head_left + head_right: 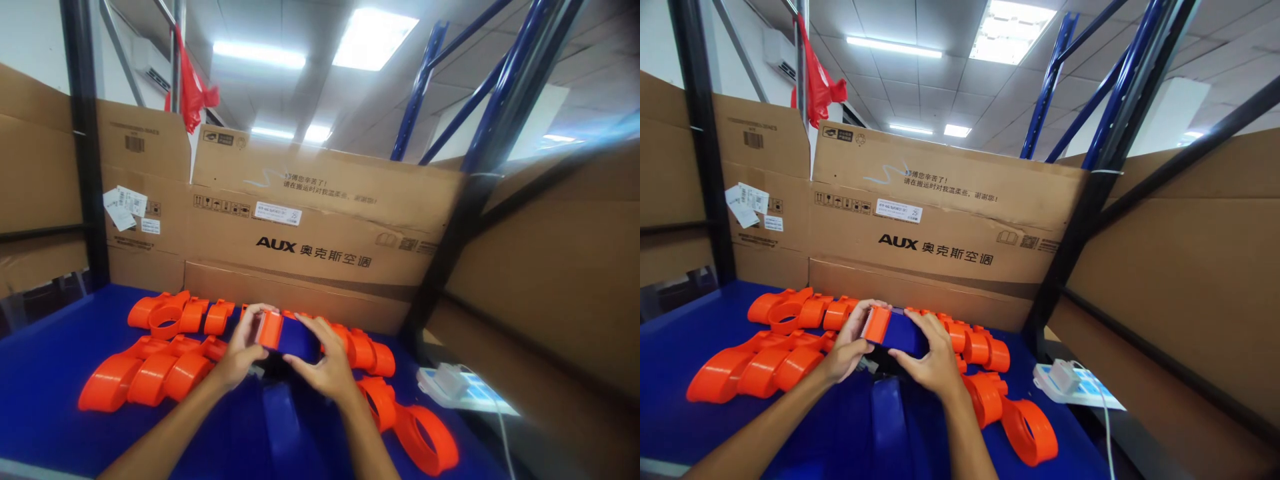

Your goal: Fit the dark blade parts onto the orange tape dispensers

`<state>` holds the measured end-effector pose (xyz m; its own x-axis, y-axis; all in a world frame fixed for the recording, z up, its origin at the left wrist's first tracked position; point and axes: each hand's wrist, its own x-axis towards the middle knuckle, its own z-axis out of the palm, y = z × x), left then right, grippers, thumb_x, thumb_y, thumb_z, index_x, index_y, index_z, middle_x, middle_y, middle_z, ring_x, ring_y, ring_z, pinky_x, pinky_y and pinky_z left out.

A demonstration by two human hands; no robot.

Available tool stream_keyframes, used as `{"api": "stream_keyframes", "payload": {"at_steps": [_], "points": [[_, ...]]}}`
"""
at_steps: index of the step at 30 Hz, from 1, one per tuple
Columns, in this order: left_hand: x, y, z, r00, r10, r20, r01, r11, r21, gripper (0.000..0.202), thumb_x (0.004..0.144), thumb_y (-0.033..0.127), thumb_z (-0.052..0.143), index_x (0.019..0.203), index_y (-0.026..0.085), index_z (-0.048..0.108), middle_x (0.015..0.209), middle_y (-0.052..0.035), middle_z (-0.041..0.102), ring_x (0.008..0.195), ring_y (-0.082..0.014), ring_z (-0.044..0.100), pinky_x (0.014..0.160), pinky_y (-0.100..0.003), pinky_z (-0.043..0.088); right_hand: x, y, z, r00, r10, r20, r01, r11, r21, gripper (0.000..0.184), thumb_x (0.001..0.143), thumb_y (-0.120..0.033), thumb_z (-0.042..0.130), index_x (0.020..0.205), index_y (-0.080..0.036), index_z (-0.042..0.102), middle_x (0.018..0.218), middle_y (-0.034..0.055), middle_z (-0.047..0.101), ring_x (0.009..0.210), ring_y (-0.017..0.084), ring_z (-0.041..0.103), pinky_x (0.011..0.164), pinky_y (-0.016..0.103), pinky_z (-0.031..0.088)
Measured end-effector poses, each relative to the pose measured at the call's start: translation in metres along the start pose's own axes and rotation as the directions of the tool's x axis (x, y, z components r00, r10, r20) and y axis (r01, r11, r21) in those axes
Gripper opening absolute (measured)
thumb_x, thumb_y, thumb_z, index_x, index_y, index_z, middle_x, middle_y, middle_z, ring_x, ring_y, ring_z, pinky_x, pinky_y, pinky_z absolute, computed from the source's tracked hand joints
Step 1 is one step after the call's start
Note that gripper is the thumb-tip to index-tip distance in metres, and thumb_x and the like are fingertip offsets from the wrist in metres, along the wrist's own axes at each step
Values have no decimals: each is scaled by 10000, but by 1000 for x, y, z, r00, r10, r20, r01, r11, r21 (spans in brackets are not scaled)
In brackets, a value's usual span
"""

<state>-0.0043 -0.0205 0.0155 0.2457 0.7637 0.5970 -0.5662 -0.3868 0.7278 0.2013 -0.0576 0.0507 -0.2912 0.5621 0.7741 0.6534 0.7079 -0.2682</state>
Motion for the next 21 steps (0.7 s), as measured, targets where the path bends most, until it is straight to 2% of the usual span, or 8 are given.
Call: {"api": "stream_keyframes", "payload": {"at_steps": [4, 8, 14, 21], "points": [[2, 2, 1, 999, 30, -10, -29, 997, 71, 664, 688, 197, 748, 1302, 258, 503, 1377, -91, 526, 1257, -317, 494, 1047, -434, 393, 0, 0, 6, 990, -91, -110, 73, 986, -153, 698, 772, -399, 786, 1404, -278, 517, 1039, 99, 634, 907, 271, 602, 813, 450, 521], [2, 6, 6, 995, 39, -88, -27, 991, 130, 467, 791, 257, 735, 1190, 257, 492, 1381, -108, 558, 1253, -291, 534, 1075, -469, 387, -1, 0, 14, 978, -183, -102, 148, 948, -282, 668, 793, -404, 769, 1398, -253, 529, 1009, 109, 610, 902, 276, 569, 804, 459, 498], [3, 10, 10, 996, 7, -92, 5, 992, 123, 409, 804, 272, 746, 1097, 258, 461, 1334, -116, 614, 1213, -289, 592, 1034, -494, 446, -2, 2, 18, 972, -213, -102, 175, 940, -295, 686, 800, -396, 769, 1418, -257, 507, 1020, 108, 594, 915, 268, 564, 797, 432, 500], [2, 9, 9, 991, 59, -121, -37, 984, 171, 392, 806, 272, 742, 1078, 254, 460, 1310, -117, 636, 1214, -281, 595, 1055, -491, 423, -3, -1, 19, 969, -220, -111, 181, 941, -287, 715, 794, -390, 779, 1434, -270, 484, 1034, 106, 584, 927, 267, 562, 808, 438, 504]]}}
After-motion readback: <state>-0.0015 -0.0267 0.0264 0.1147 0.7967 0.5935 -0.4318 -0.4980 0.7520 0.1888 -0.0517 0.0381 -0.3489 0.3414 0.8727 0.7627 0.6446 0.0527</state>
